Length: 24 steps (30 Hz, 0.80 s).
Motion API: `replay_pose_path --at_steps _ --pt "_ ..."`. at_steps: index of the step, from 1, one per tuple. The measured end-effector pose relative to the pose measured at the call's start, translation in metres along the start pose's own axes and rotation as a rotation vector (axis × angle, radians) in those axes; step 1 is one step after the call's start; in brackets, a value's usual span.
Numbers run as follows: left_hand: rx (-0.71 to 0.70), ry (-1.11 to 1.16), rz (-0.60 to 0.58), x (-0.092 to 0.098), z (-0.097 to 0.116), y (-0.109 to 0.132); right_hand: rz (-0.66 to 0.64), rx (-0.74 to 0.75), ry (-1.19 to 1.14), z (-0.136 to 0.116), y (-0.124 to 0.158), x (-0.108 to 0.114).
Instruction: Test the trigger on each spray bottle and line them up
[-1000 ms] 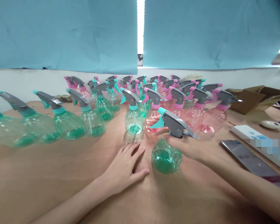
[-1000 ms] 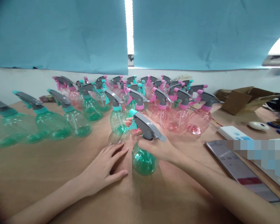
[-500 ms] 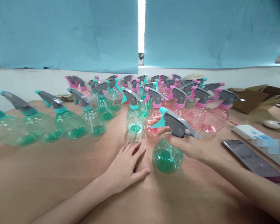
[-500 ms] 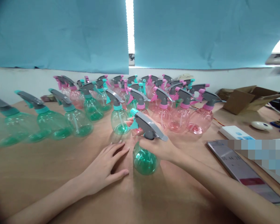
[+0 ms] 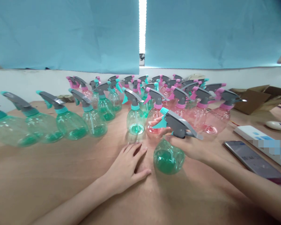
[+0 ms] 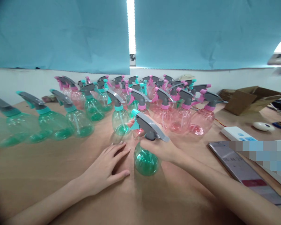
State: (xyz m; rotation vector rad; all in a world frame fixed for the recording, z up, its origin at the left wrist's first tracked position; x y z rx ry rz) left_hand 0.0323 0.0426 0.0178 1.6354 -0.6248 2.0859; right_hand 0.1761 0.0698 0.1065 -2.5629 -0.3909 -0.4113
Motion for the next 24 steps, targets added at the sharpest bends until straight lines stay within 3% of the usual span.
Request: replay_pose_path --at_steps 19,24 --pt "0.010 0.041 0.012 0.003 0.000 0.000 -0.028 -0.033 0.013 -0.010 0.000 0.001" --pt "0.000 0.047 0.017 0.001 0.000 0.001 0.030 0.026 0.119 -0.020 -0.004 0.004"
Point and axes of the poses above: each hand's wrist, its own y-axis away from the middle knuckle, its own x-axis out of the back of the hand, z = x × y, the point moved 8 cm from there along -y, towards the middle knuckle, and after that the axes turned 6 degrees about x, right-handed, at the moved point
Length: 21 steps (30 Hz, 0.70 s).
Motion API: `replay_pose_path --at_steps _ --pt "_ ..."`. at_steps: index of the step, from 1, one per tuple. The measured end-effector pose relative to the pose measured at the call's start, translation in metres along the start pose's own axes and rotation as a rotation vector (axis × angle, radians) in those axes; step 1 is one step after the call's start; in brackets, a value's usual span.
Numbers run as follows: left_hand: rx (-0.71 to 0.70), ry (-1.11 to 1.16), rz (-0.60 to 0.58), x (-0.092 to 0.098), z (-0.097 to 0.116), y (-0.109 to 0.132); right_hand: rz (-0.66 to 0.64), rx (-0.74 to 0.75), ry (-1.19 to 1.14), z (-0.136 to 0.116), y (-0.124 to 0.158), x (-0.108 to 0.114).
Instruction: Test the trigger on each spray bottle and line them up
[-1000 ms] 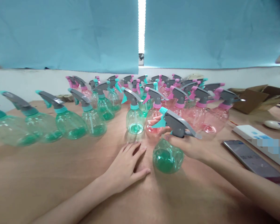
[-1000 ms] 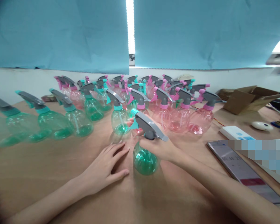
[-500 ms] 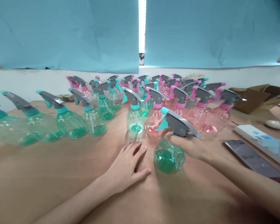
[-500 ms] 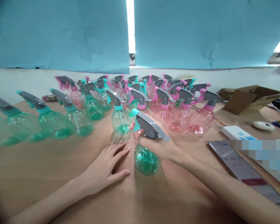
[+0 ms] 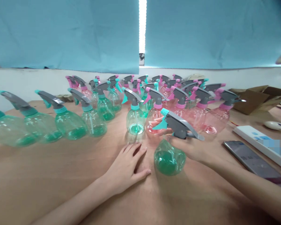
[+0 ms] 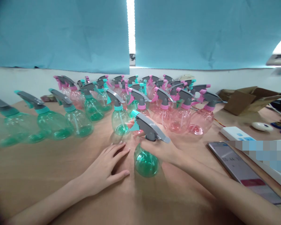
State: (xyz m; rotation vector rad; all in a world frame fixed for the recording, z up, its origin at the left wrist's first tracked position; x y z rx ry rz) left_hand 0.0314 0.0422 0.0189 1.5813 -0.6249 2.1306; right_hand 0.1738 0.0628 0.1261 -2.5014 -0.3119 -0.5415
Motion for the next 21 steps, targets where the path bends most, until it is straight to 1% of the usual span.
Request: replay_pose_path --at_steps 6,12,17,21 --pt "-0.015 -0.007 0.032 -0.001 -0.002 0.001 -0.022 -0.041 0.057 0.010 0.005 -0.003" --pt "-0.010 -0.013 0.024 -0.001 -0.002 -0.001 0.047 0.013 0.123 0.006 0.002 0.004" --pt "-0.006 0.005 0.029 0.000 -0.002 0.000 0.041 0.022 0.065 0.015 0.005 0.000" --pt "-0.005 0.004 0.025 0.000 -0.001 0.000 0.057 0.003 0.117 0.020 0.006 0.001"
Point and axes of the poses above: each hand's wrist, its own y-axis away from the middle knuckle, its own x-axis out of the back of the hand, z = x × y, the point moved 8 cm from there along -y, towards the middle knuckle, and after that the axes turned 6 degrees about x, right-handed, at the moved point
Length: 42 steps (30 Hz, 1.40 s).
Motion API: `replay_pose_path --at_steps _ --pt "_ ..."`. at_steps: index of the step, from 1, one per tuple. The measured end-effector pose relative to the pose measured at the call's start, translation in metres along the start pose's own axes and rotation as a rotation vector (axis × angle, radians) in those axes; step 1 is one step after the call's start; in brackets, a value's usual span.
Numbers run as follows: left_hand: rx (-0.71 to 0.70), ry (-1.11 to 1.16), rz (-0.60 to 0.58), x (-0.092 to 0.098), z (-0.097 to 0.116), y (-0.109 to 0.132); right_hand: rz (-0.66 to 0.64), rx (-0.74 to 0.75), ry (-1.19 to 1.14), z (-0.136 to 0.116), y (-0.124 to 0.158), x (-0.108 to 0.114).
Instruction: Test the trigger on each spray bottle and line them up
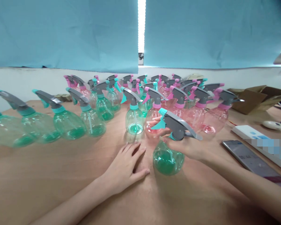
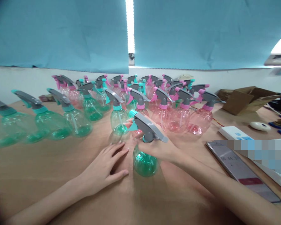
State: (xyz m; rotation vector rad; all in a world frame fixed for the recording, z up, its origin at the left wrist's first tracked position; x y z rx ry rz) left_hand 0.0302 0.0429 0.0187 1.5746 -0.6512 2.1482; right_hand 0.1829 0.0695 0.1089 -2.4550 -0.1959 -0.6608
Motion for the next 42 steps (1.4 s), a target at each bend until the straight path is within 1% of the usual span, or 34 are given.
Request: replay_pose_path --at_steps 6,12,15,20,23,29,34,39,42 --pt "0.006 -0.018 -0.027 -0.001 0.000 -0.001 -0.051 -0.006 0.018 0.000 0.001 -0.003" --pt "0.007 0.000 -0.010 0.000 0.000 0.000 0.037 0.035 0.081 0.004 0.002 0.002" --pt "0.009 -0.003 -0.010 0.000 0.000 0.000 0.011 0.059 0.031 0.000 0.001 0.001" --pt "0.012 -0.021 -0.023 -0.001 0.000 -0.001 -0.054 0.037 -0.051 -0.011 -0.001 -0.002" --pt "0.010 -0.021 -0.026 -0.002 0.000 -0.001 -0.070 0.021 -0.083 -0.014 -0.002 -0.004" --pt "-0.004 -0.023 -0.015 -0.002 0.000 0.000 -0.038 0.014 0.059 -0.008 -0.001 -0.001" --pt "0.008 -0.017 -0.023 -0.001 0.000 -0.001 -0.050 0.007 0.058 -0.004 0.001 -0.001" --pt "0.014 -0.023 -0.040 -0.001 0.001 0.000 -0.100 -0.034 0.115 -0.002 0.002 -0.001" --pt "0.017 -0.029 -0.039 -0.002 0.001 0.000 -0.080 -0.032 0.090 -0.005 0.001 0.001"
Point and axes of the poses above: each hand's wrist, its own y-axis away from the middle knuckle, its own x-axis out of the back of the hand, z = x × y, the point moved 8 cm from there along -y, towards the middle knuckle, and after that the axes turned 6 degrees about x, right-handed, at the moved point
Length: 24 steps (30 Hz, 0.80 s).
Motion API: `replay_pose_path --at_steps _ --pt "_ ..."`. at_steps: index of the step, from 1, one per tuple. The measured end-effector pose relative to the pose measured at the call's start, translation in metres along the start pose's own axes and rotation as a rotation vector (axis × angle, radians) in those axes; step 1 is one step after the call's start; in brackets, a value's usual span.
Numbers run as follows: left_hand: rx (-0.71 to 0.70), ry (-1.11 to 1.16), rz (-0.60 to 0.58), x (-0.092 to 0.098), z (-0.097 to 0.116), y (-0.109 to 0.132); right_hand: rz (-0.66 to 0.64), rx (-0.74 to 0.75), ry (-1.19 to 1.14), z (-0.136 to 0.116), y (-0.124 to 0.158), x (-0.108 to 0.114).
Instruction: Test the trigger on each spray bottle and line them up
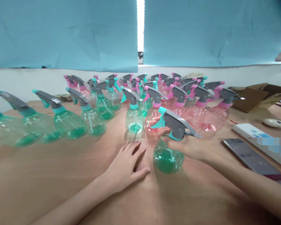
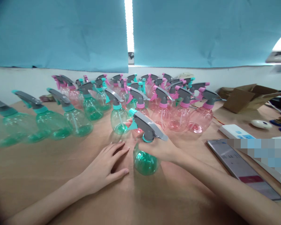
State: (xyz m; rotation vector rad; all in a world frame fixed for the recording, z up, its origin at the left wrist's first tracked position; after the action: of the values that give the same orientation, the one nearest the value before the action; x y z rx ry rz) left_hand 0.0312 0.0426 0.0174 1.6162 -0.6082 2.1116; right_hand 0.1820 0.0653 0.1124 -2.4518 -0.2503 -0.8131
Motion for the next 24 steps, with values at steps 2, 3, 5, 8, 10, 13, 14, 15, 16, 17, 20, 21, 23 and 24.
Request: replay_pose_path --at_steps 2,3,5,8,10,13,14,15,16,17,20,21,23,24 --pt "-0.002 0.002 0.012 0.000 0.000 0.000 0.001 -0.025 -0.016 -0.001 0.000 0.001" --pt "-0.005 0.003 0.020 0.001 0.000 0.000 -0.001 -0.036 -0.030 -0.002 0.001 0.001" --pt "-0.008 0.002 0.026 0.001 0.000 0.000 0.004 -0.047 -0.067 -0.006 0.001 0.002" --pt "-0.004 -0.004 0.008 0.001 0.000 -0.001 0.015 -0.052 -0.113 -0.012 0.002 0.004" --pt "-0.005 -0.003 0.000 0.001 0.000 -0.001 0.002 -0.053 -0.150 -0.015 0.002 0.004" --pt "-0.012 0.002 0.010 0.001 0.000 -0.001 -0.032 -0.040 -0.180 -0.017 0.001 0.001" --pt "-0.016 0.003 0.016 0.001 0.000 -0.001 -0.044 -0.033 -0.177 -0.018 0.000 0.000" --pt "-0.020 0.003 0.019 0.001 0.000 -0.001 -0.057 -0.025 -0.169 -0.019 -0.001 -0.001" --pt "-0.023 0.002 0.022 0.000 0.000 0.000 -0.069 -0.017 -0.156 -0.020 -0.001 -0.002" --pt "-0.024 0.000 0.023 0.000 0.000 0.000 -0.073 -0.005 -0.140 -0.020 -0.002 -0.002" --pt "-0.024 -0.008 0.022 -0.001 0.000 0.000 -0.039 0.028 -0.036 -0.021 -0.003 0.002" --pt "-0.025 -0.010 0.020 -0.001 0.000 0.000 -0.020 0.030 0.007 -0.019 -0.002 0.004" --pt "-0.026 -0.012 0.021 -0.001 0.000 0.000 0.020 0.031 0.065 -0.015 -0.001 0.008" --pt "-0.027 -0.011 0.022 -0.001 0.001 0.000 0.033 0.032 0.075 -0.013 0.000 0.008"
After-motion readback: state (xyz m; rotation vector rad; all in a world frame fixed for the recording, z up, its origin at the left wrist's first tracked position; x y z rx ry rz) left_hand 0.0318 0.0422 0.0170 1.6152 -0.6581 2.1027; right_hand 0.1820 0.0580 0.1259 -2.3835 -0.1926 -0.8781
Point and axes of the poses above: each hand's wrist, its own y-axis away from the middle knuckle, its own x-axis out of the back of the hand, z = x × y, the point moved 8 cm from there along -y, towards the middle knuckle, and after that the axes turned 6 degrees about x, right-handed, at the moved point
